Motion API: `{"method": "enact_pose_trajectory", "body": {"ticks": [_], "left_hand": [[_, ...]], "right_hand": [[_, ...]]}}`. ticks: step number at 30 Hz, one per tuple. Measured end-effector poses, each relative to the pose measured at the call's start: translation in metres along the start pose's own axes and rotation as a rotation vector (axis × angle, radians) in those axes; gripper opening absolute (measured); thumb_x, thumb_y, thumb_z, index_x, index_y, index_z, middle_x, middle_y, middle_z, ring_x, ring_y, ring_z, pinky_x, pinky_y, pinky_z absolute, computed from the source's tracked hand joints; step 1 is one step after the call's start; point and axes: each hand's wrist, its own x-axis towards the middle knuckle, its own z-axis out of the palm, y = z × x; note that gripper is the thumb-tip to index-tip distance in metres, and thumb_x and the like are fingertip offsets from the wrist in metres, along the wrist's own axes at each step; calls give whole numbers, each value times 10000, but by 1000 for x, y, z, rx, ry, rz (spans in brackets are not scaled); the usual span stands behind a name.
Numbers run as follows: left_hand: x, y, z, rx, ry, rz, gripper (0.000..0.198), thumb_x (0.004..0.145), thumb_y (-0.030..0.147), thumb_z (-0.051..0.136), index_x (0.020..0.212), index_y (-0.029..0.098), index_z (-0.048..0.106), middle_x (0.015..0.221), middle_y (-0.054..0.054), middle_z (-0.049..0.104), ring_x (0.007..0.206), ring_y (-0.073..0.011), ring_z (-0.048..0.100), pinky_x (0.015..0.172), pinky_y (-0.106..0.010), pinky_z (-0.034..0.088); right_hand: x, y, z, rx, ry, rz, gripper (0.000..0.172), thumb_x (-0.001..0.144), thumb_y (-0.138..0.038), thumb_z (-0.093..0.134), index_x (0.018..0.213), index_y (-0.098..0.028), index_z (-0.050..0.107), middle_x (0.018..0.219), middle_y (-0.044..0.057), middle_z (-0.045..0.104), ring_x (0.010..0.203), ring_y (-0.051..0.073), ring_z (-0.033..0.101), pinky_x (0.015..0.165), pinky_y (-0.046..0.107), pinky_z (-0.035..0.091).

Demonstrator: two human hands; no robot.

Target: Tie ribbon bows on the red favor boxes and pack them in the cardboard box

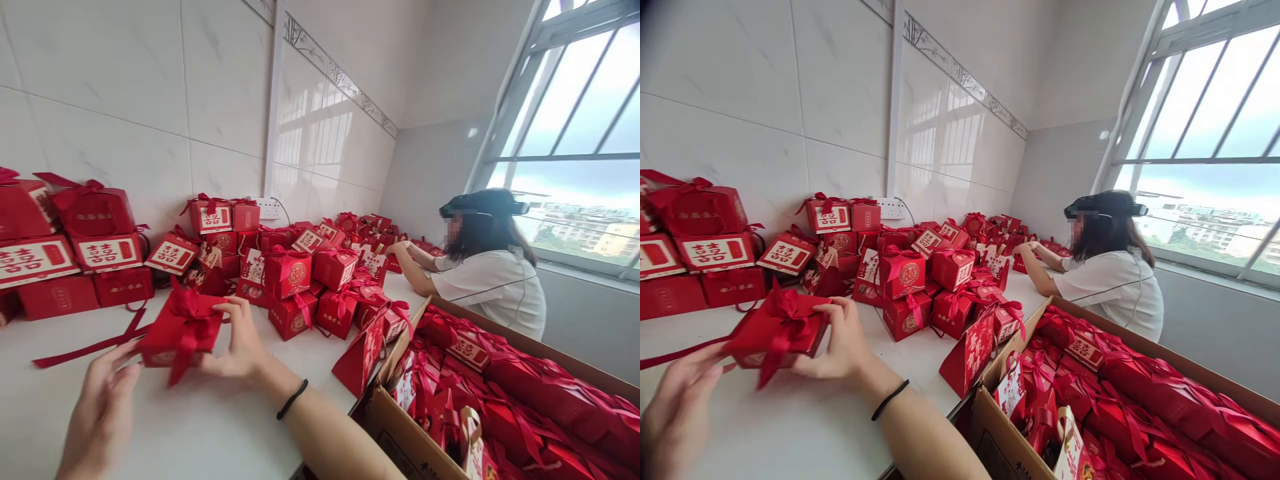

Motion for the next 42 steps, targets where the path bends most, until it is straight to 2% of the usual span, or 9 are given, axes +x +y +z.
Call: {"method": "enact_pose_trajectory", "body": {"ticks": [3,8,14,18,21,25,31,36,42], "left_hand": [[-3,17,2,-161,25,-20,548,673,660,522,1020,236,522,1038,-19,608,1032,-276,556,995,-492,412],[-7,23,7,-240,-42,-67,661,698,604,497,1182,161,418,1219,-146,529,1129,-278,519,964,-439,432],[-9,18,1,-256,-155,-136,616,780,525,436,1299,209,335,1450,-120,327,1362,-260,296,1091,-412,306],[-9,22,-4,-262,-239,-71,511,781,469,473,1214,206,412,1335,-110,458,1279,-256,406,1059,-404,343],[-11,22,-4,-179,-224,-2,513,731,407,567,1179,194,435,1233,-116,501,1209,-264,451,994,-412,402],[-14,17,2,-109,-120,15,521,707,428,618,1124,173,437,1177,-140,473,1127,-279,481,873,-429,474],[-16,13,9,-56,-140,91,432,705,418,654,1016,151,517,1128,-135,496,1134,-281,484,991,-472,388],[-21,13,8,35,-165,116,492,658,423,686,1055,175,534,1089,-113,465,1107,-297,481,951,-480,424],[-22,18,-2,193,-389,256,283,684,371,604,919,222,549,935,-71,507,925,-260,491,833,-436,453]], "right_hand": [[-2,-7,-11,27,-28,-92,707,511,-286,707,1157,-181,438,1185,134,431,1171,254,450,997,419,413],[-9,-10,-15,67,-117,-102,655,591,-231,621,1210,-195,410,1247,140,399,1205,271,417,969,454,432],[-15,-15,-14,119,-303,-72,679,609,-165,572,1259,-229,384,1367,142,360,1278,296,391,962,473,449],[-16,-16,-15,167,-356,-27,724,662,-165,563,1340,-241,318,1485,138,273,1336,294,348,981,478,439],[-16,-15,-12,165,-307,50,678,668,-148,516,1321,-231,350,1463,138,329,1293,279,415,954,465,465],[-15,-13,-6,210,-122,230,443,737,-235,519,1173,-207,449,1255,134,534,1146,248,546,860,425,520],[-12,-12,-7,255,15,363,267,835,-440,484,957,-203,481,1099,124,601,1026,240,601,699,348,545],[-12,-14,-10,277,-11,368,427,875,-563,365,785,-191,555,1019,94,630,926,221,604,667,315,527],[-7,-11,-13,225,39,418,535,837,-654,375,687,-170,550,661,38,574,672,184,549,582,285,459]]}}
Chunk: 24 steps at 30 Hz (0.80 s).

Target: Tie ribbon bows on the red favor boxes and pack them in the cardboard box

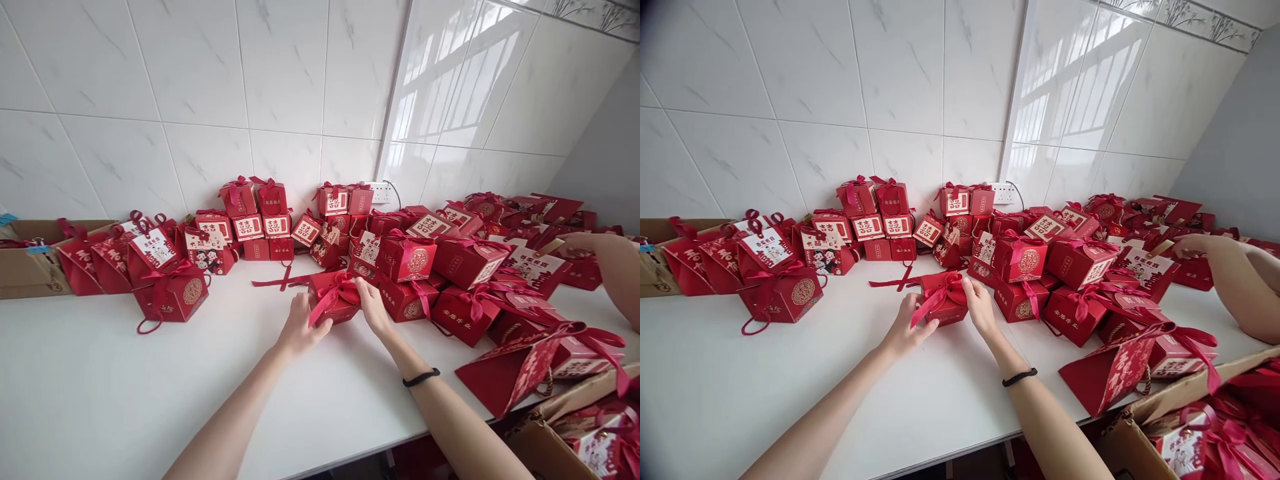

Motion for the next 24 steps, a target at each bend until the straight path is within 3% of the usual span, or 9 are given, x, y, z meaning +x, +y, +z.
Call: {"method": "enact_pose_trajectory", "body": {"ticks": [3,6,11,17,21,24], "left_hand": [[1,4,-8,-32,-94,41,149,708,339,493,787,214,513,841,-56,521,861,-240,478,809,-403,432],[3,6,-14,-141,-97,24,176,747,344,384,707,210,490,814,-55,526,851,-232,496,792,-373,420],[2,10,-11,-85,-13,-17,318,790,491,438,649,212,495,771,-42,532,831,-226,512,808,-365,429],[-2,17,-2,94,83,106,228,798,381,511,641,216,507,741,-35,546,795,-198,524,753,-316,456],[-2,15,-2,129,171,235,219,855,316,456,672,206,505,712,-15,495,723,-161,508,704,-282,460],[0,11,-2,120,304,223,202,857,303,466,696,192,518,804,-26,470,736,-144,521,733,-284,479]], "right_hand": [[2,-1,-1,-16,22,-5,502,800,-649,454,625,-180,496,593,6,520,594,152,496,545,260,412],[1,-3,0,-31,41,-38,445,785,-594,520,611,-189,456,613,-1,511,609,143,480,567,253,399],[-2,-7,1,-40,23,-115,339,805,-467,536,639,-199,412,783,29,581,722,154,513,682,273,422],[-1,-8,-2,-6,-10,-140,257,821,-396,491,692,-207,374,935,65,638,810,177,553,741,303,433],[1,-6,-2,-8,-37,-115,260,801,-395,502,677,-203,377,894,62,632,766,170,533,700,293,416],[1,-6,-1,-7,-76,-86,266,782,-398,533,669,-200,396,824,47,605,707,155,511,665,284,405]]}}
